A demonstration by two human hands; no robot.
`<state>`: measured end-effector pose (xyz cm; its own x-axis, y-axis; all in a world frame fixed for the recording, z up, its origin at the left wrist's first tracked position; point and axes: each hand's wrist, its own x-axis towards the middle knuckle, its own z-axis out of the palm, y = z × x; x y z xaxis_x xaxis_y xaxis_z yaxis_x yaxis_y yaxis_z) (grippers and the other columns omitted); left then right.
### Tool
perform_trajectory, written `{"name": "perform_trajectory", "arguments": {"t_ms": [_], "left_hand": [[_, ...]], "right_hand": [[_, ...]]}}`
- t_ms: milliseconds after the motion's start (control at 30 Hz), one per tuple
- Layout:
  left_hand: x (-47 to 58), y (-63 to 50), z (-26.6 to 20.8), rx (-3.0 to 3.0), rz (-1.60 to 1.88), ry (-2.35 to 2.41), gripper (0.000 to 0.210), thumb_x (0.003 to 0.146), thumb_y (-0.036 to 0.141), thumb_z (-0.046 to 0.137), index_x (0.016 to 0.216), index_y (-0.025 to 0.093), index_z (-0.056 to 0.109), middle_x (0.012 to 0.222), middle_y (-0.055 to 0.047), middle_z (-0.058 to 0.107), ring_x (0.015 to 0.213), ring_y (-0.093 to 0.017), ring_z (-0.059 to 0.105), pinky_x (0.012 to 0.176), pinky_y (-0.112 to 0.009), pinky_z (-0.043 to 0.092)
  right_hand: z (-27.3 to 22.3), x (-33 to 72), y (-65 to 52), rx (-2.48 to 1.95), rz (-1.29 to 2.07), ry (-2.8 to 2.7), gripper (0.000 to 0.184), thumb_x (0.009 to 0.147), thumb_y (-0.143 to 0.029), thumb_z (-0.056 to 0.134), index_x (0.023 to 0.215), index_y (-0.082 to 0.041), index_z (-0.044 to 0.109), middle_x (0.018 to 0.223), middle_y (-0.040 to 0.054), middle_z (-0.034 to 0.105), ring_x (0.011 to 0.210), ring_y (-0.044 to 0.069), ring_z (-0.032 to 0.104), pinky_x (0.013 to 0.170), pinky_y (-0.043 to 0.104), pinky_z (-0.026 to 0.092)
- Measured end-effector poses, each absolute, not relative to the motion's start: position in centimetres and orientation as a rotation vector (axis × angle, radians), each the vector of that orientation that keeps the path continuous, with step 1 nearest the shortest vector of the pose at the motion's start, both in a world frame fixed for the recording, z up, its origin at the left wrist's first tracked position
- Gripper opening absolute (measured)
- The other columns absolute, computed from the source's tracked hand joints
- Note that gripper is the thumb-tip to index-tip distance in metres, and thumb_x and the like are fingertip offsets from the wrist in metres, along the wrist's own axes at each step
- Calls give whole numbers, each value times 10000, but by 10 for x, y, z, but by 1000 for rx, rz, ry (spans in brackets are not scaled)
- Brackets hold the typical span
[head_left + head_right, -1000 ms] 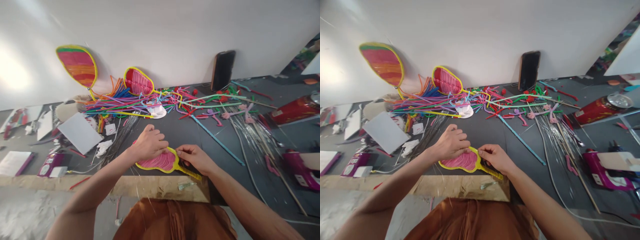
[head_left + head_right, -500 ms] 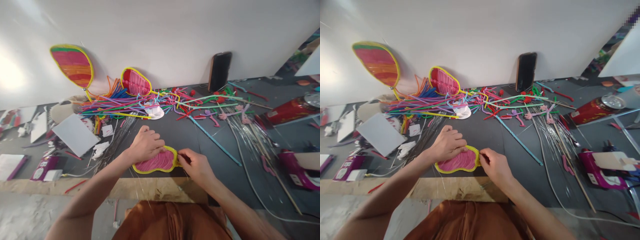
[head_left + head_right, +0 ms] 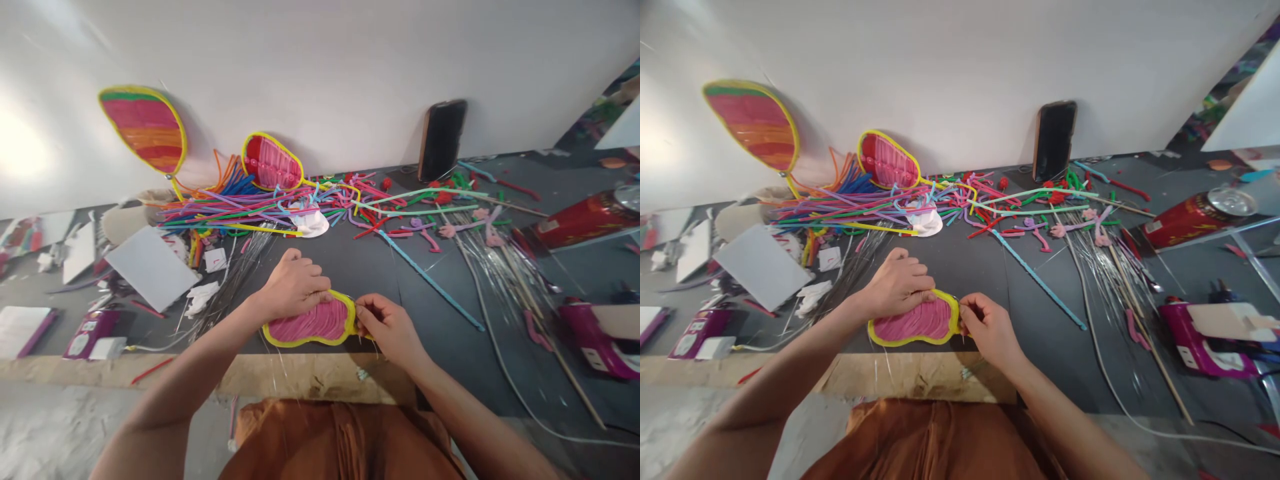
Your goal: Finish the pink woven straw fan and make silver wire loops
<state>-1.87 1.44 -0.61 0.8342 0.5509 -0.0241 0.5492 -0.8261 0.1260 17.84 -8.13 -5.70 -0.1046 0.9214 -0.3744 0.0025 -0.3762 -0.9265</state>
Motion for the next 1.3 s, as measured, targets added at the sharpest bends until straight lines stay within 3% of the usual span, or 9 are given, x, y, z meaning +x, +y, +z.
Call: {"name": "perform_trajectory", "arguments": {"t_ms": [200,400,633,1133,1300], "left_hand": [[-16,16,-6,2869,-33,867,320,890,391,427,691,213,603,647,11,573,630,-132,445,711,-362,213],[-14,16,-10,2884,-47,849,320,889,401,424,704,215,606,649,3,574,641,-139,455,715,-372,214],[-11,21,-12,2860,-69,860,322,893,391,420,696,209,597,650,4,575,634,-144,462,703,-362,211],[-9,29,-16,2788,-102,888,329,893,396,413,692,215,600,654,9,587,653,-148,480,712,-358,208],[-9,29,-19,2808,-94,872,350,899,418,393,710,214,606,659,1,594,663,-153,494,715,-358,210]], "right_hand": [[-61,185,-75,-1357,1773,-1176,177,779,-327,523,875,-192,583,612,-27,576,519,103,545,546,242,478],[-61,193,-67,-1439,1815,-1286,73,763,-271,518,722,-211,521,575,-27,603,513,118,581,523,241,485],[-59,192,-64,-1424,1866,-1149,104,760,-285,535,728,-214,467,600,-33,618,541,122,618,560,265,534],[-67,189,-67,-1367,1848,-976,171,725,-337,588,755,-190,506,638,-25,633,570,103,608,627,267,535],[-63,197,-61,-1458,1843,-1229,84,718,-252,561,744,-193,507,579,-28,608,501,98,561,514,225,470]]}}
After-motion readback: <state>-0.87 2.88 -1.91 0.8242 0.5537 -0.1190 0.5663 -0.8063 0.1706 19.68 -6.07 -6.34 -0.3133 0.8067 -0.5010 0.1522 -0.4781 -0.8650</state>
